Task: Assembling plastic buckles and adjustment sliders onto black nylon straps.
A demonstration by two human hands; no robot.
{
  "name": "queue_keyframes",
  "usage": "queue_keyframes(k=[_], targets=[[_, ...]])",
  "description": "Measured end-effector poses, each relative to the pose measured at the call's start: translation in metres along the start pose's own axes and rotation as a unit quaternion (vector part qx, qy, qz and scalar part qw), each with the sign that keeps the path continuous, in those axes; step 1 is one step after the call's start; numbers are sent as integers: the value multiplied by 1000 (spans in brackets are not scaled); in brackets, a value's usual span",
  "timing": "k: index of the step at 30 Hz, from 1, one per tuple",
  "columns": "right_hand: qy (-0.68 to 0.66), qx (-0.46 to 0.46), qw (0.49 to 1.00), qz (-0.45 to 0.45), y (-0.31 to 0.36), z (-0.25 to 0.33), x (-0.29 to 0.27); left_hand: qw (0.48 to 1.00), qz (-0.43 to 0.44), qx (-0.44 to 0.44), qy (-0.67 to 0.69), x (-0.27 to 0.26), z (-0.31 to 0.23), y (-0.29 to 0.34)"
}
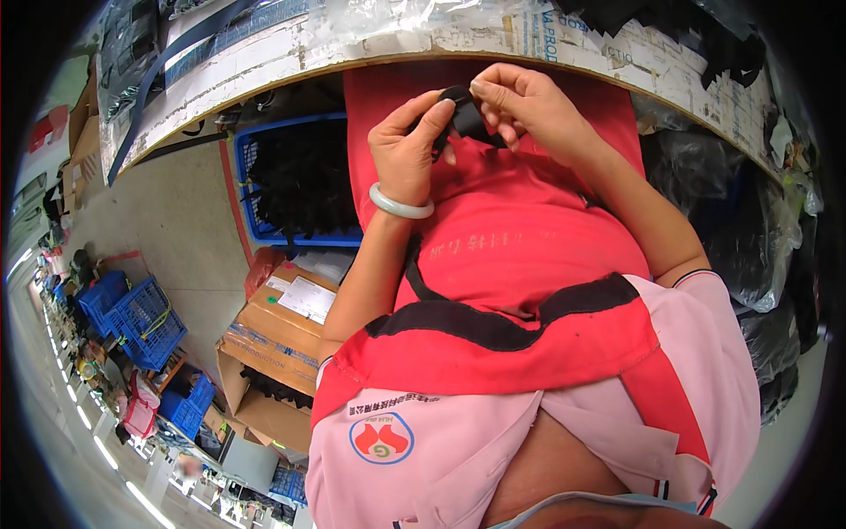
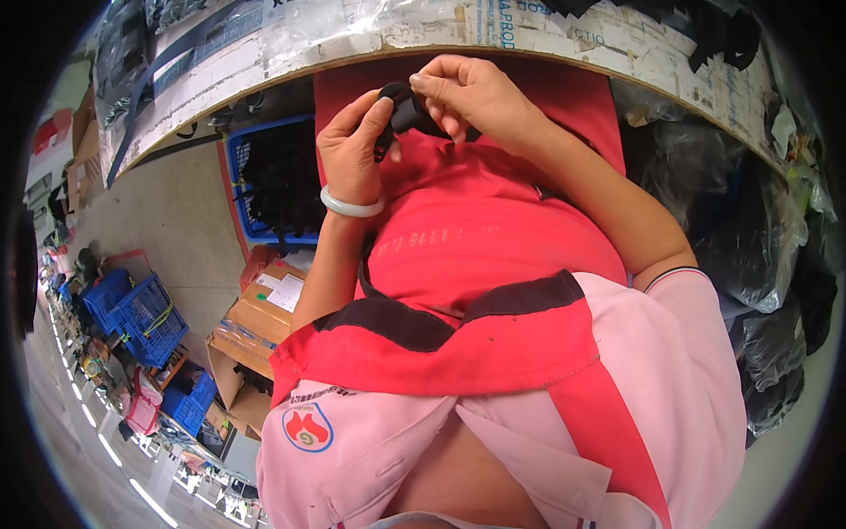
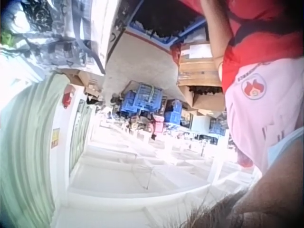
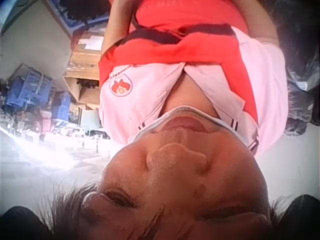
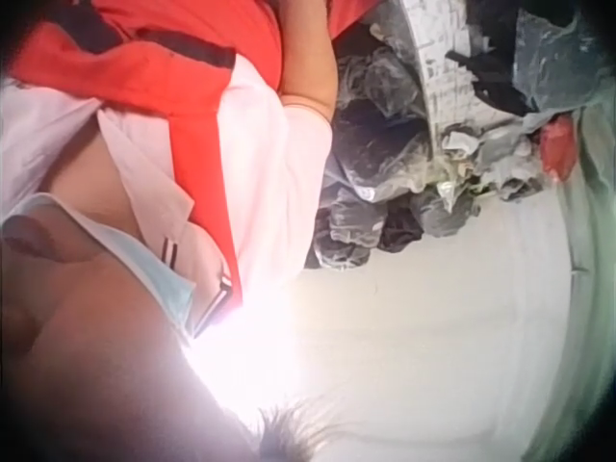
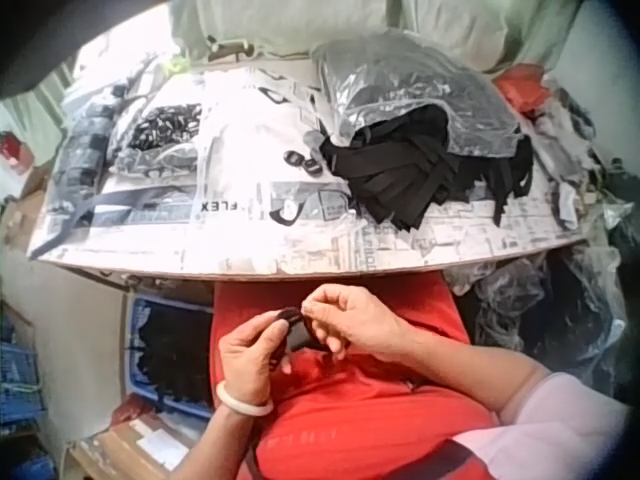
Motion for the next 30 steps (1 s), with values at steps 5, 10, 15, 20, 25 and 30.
queue_keyframes(k=[5,10,15,20,25,30], targets=[[-127,110,970,177,0,-18,15,997,52,-57,-21,-2,-3,9],[128,-105,985,-55,1,20,-39,977,134,-119,-113,-63,-47,40],[420,-318,811,-256,48,93,-120,959,-233,1,-164,-240,-89,85],[608,-382,626,-304,33,99,-165,969,-245,-4,9,-310,-27,77],[543,-396,672,-311,19,87,-182,992,-95,-57,53,-148,-12,19],[439,-453,691,-353,77,129,-133,997,71,-43,0,-34,-21,-2]])
Point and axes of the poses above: each hand's wrist, its own y-axis away from the middle knuckle, its own x-axis out of the palm, z = x × y, the point moved 8 cm from there along -y, towards the middle knuckle, and after that the axes turned 3 degrees about x, right-handed, at the moved point
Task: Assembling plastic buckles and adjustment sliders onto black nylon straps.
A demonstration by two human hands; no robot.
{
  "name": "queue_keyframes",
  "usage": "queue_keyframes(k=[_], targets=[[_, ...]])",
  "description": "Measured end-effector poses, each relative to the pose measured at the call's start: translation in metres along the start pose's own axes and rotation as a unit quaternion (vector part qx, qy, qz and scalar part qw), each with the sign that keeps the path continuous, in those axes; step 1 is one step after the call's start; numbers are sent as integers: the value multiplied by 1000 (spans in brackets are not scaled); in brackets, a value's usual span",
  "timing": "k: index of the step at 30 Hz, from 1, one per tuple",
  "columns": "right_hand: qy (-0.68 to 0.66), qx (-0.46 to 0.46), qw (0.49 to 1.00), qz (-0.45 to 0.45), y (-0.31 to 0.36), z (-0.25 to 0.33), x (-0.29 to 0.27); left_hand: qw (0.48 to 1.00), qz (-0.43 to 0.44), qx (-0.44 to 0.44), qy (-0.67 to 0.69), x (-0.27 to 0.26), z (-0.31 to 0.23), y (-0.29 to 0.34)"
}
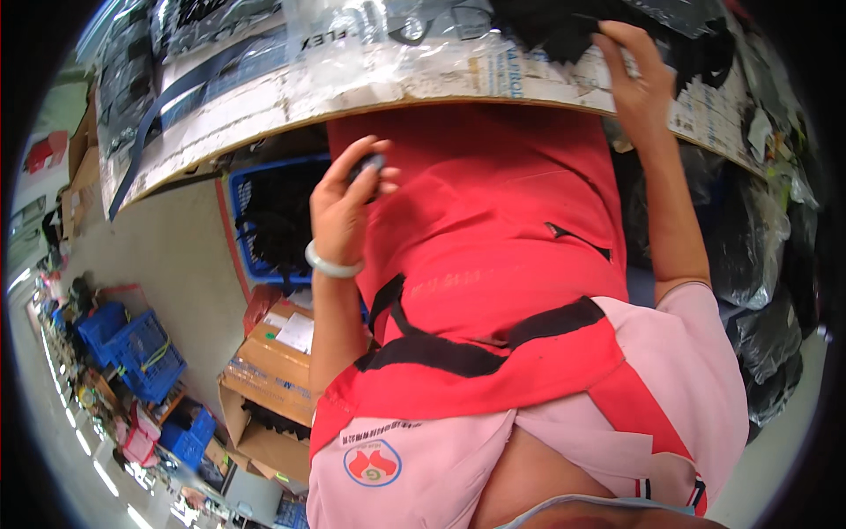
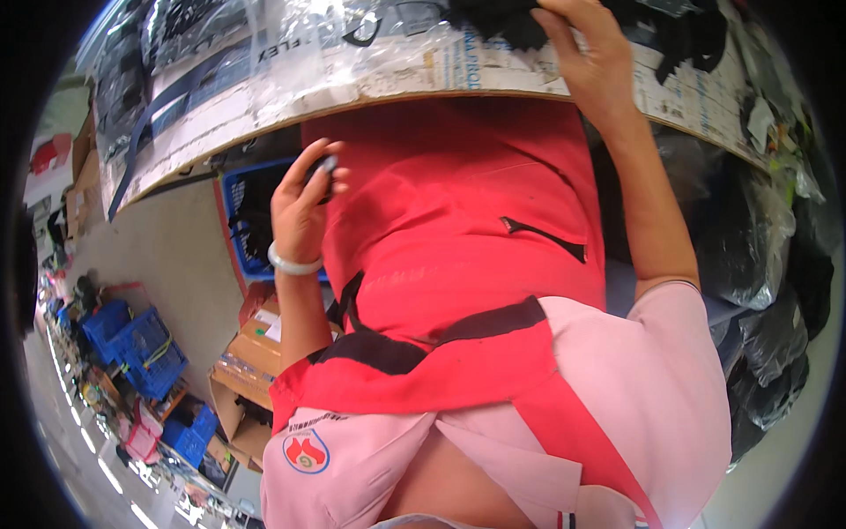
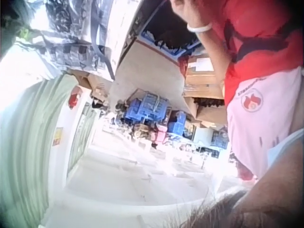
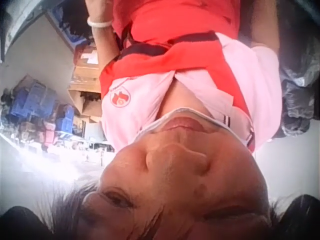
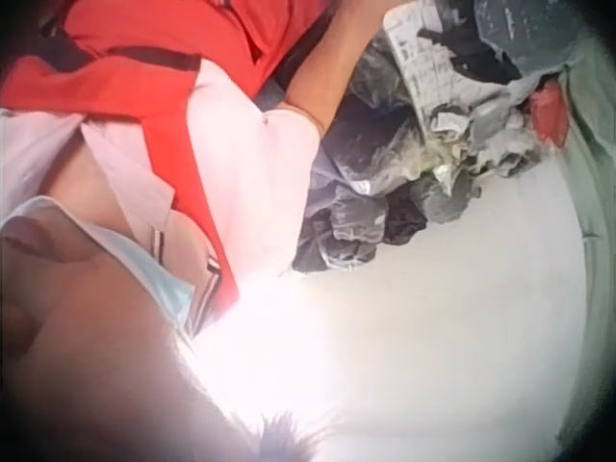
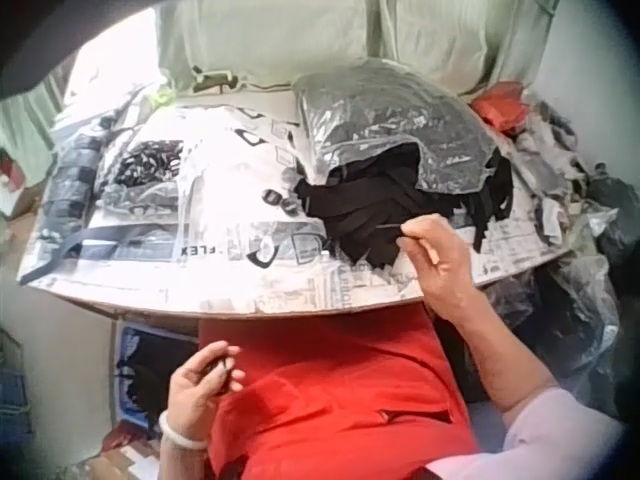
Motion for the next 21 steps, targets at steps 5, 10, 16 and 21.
queue_keyframes(k=[5,10,16,21], targets=[[-205,82,959,180,18,84,32,987,82,-116,71,28,28,-4],[-304,179,865,356,77,95,102,981,-20,-115,157,38,52,1],[-191,-70,914,352,100,127,126,964,39,-153,213,35,65,9],[-204,-28,928,311,93,111,128,964,76,-142,209,48,56,8]])
Point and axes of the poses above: each hand's wrist, its own y-axis away from the middle knuckle, its own x-axis out of the palm, z = x × y, the point moved 8 cm from there along -y, towards the middle knuckle, and after that the axes turned 3 degrees about x, right-handed, at the moved point
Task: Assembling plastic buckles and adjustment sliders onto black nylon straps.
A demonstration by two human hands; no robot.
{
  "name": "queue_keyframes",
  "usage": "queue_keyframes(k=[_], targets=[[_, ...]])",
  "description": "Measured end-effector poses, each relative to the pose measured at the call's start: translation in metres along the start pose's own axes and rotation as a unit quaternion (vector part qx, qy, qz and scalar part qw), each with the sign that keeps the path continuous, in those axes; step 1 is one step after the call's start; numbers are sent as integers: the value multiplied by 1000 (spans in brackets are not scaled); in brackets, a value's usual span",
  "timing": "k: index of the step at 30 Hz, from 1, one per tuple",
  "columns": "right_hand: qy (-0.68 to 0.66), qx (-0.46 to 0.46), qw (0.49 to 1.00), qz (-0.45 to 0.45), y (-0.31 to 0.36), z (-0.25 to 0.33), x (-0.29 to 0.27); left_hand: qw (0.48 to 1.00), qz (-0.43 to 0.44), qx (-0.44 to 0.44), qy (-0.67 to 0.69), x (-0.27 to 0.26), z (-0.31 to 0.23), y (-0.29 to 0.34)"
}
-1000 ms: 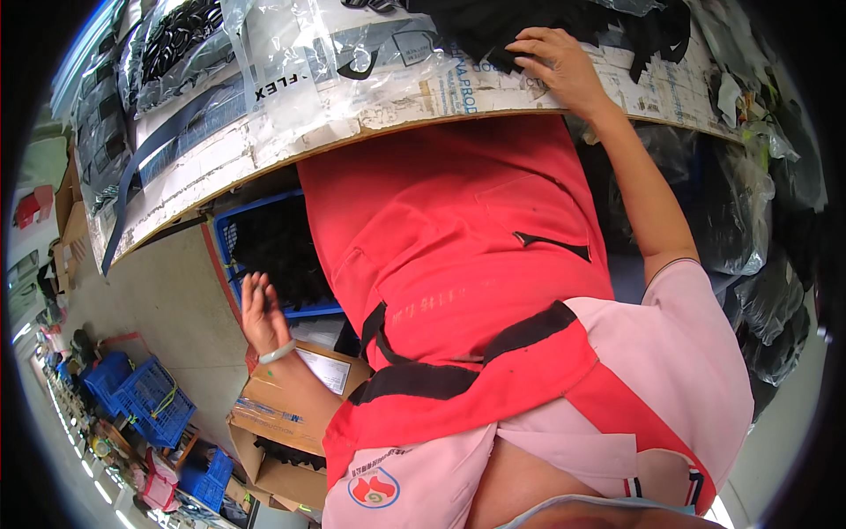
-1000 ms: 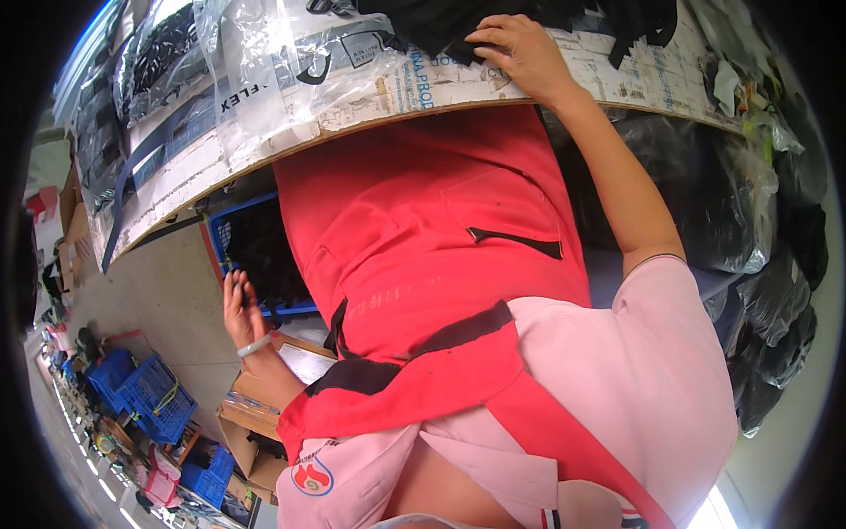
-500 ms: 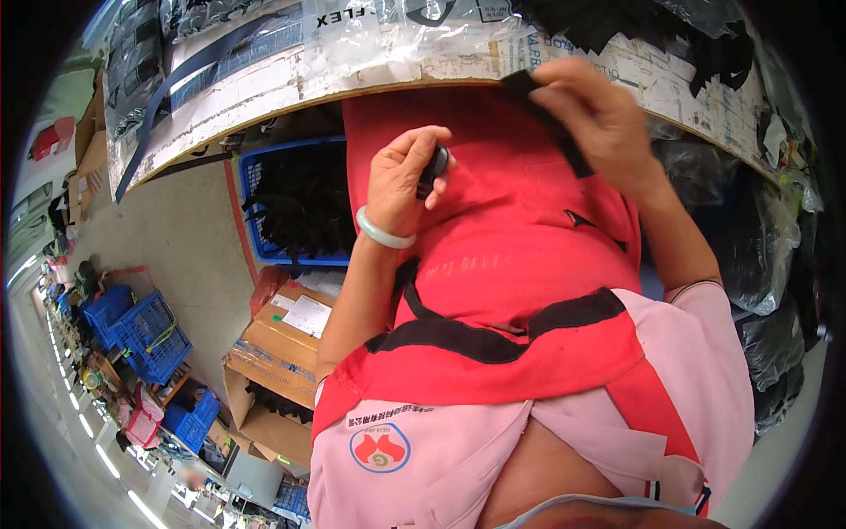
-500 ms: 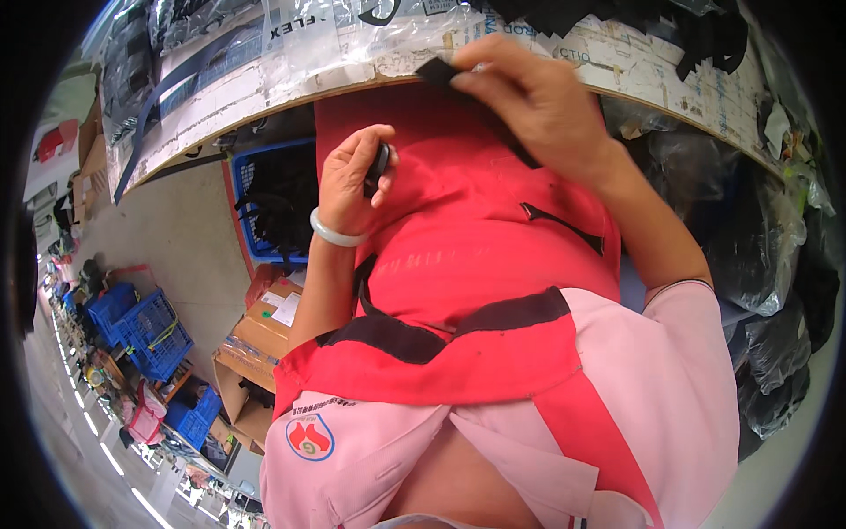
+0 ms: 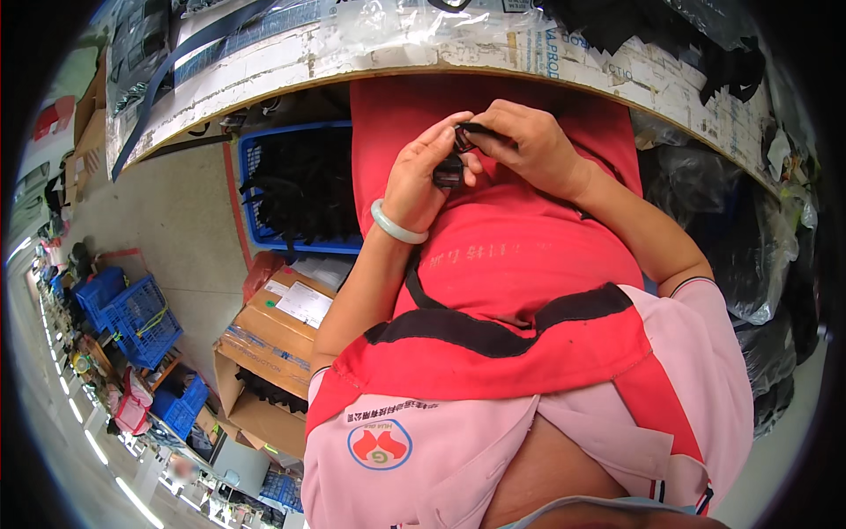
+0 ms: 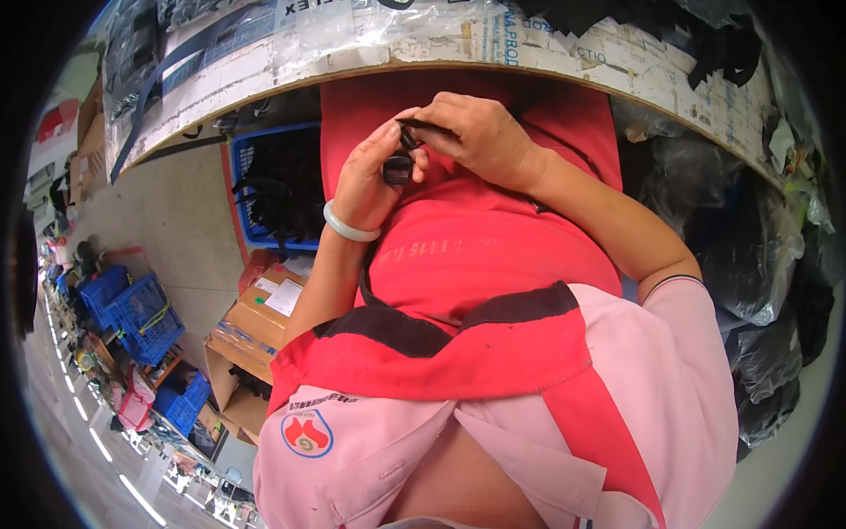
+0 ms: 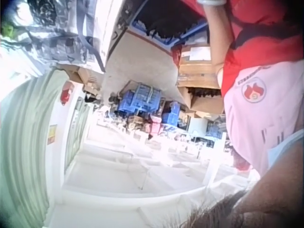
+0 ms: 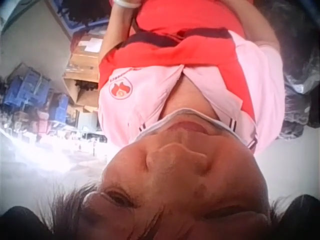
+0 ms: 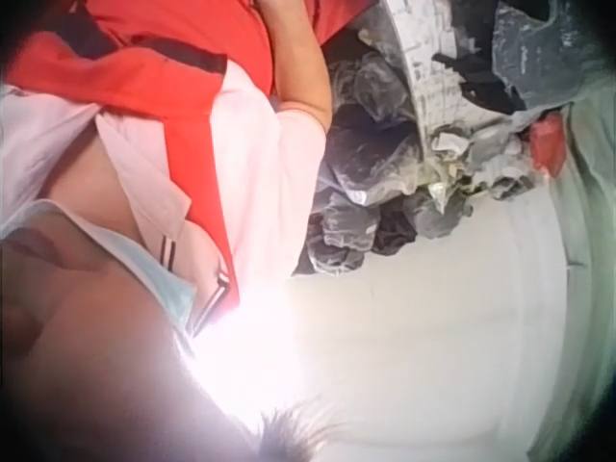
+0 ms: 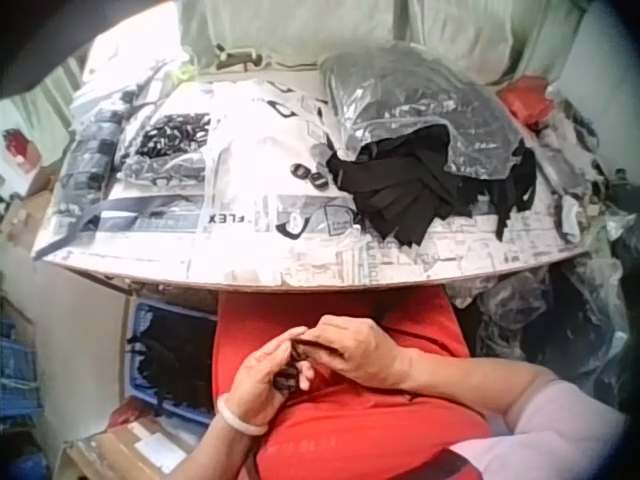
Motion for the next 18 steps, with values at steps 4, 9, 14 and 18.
queue_keyframes(k=[4,9,14,18], targets=[[-127,121,984,13,-1,-14,-4,997,-28,37,-58,-8,0,2],[-162,77,980,82,1,-12,5,985,-37,81,-146,-8,-7,3],[-227,138,960,91,3,-32,11,989,-25,70,-128,-11,-6,1],[-278,212,934,79,8,-43,14,986,-17,48,-161,-8,-9,3]])
Point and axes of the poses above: each hand's wrist, its own y-axis away from the middle knuckle, its own x-axis out of the palm, z = x × y, the point moved 8 cm from there along -y, towards the middle knuckle, and after that the axes turned 3 degrees about x, right-handed, at the moved point
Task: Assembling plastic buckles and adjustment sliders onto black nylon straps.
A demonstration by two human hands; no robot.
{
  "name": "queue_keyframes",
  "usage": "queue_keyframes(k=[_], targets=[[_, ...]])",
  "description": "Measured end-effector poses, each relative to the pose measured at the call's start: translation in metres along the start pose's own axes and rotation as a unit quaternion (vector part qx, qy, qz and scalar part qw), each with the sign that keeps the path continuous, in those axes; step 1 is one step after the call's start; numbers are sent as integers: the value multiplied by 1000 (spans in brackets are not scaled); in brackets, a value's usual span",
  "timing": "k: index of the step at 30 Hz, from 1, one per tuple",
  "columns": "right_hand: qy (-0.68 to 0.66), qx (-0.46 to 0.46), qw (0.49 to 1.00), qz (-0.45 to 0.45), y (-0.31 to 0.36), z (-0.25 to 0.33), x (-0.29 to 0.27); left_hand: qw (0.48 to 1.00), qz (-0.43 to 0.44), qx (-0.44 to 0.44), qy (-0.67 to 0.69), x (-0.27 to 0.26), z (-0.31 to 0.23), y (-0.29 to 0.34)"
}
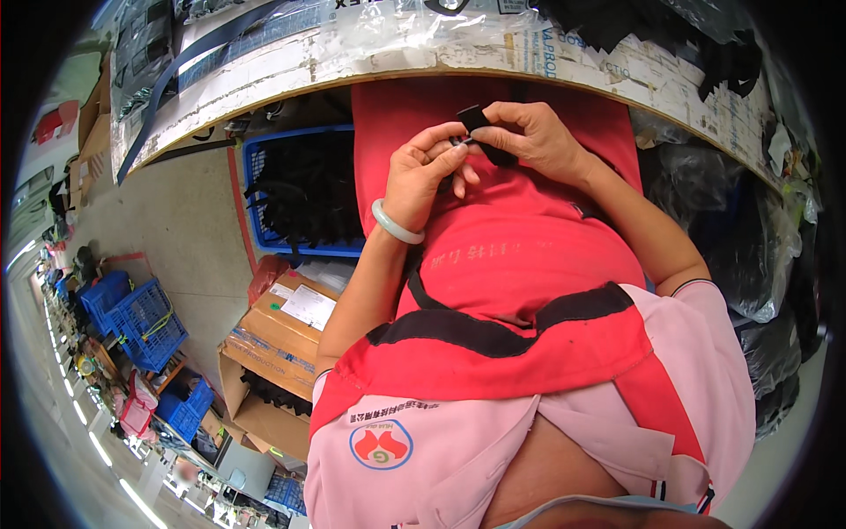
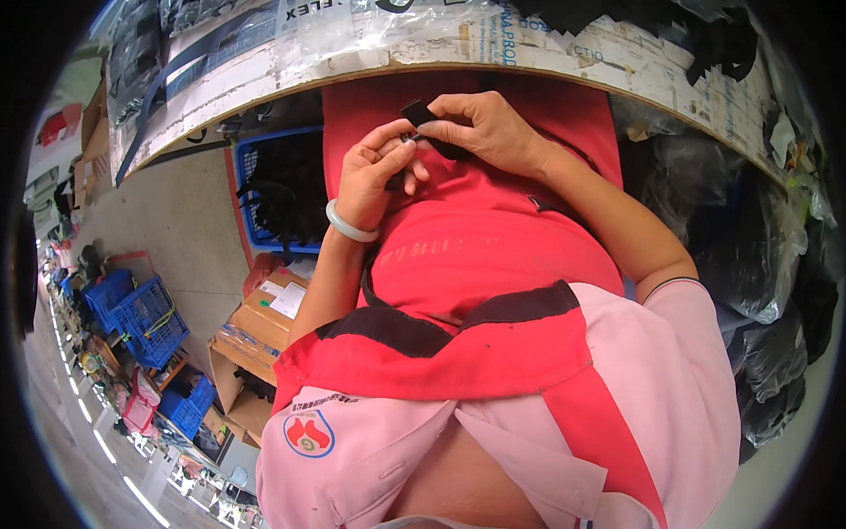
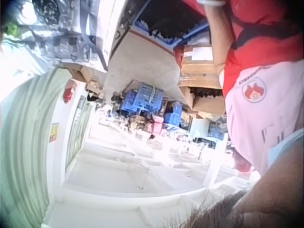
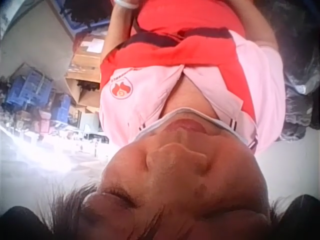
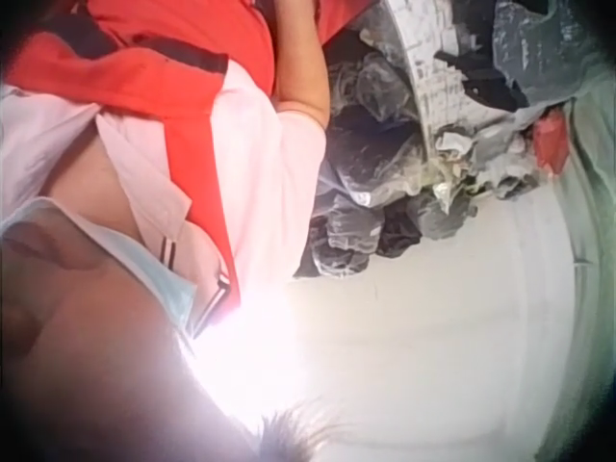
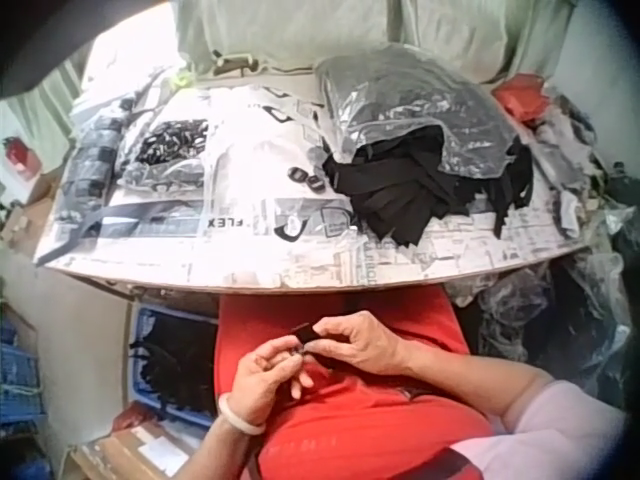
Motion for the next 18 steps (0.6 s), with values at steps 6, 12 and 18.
queue_keyframes(k=[6,12,18], targets=[[11,-34,999,-20,-2,-3,6,999,-31,14,-29,-9,4,-3],[183,-188,959,-111,4,19,7,994,-26,-51,92,-8,3,-3],[15,-34,995,-97,-2,7,-4,995,-77,42,-52,-10,-5,-6]])
Point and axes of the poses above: each hand's wrist, its own y-axis away from the middle knuckle, its own x-axis out of the palm, z = x × y, the point moved 8 cm from there along -y, towards the middle knuckle, and after that the axes turned 3 degrees about x, right-handed, at the moved point
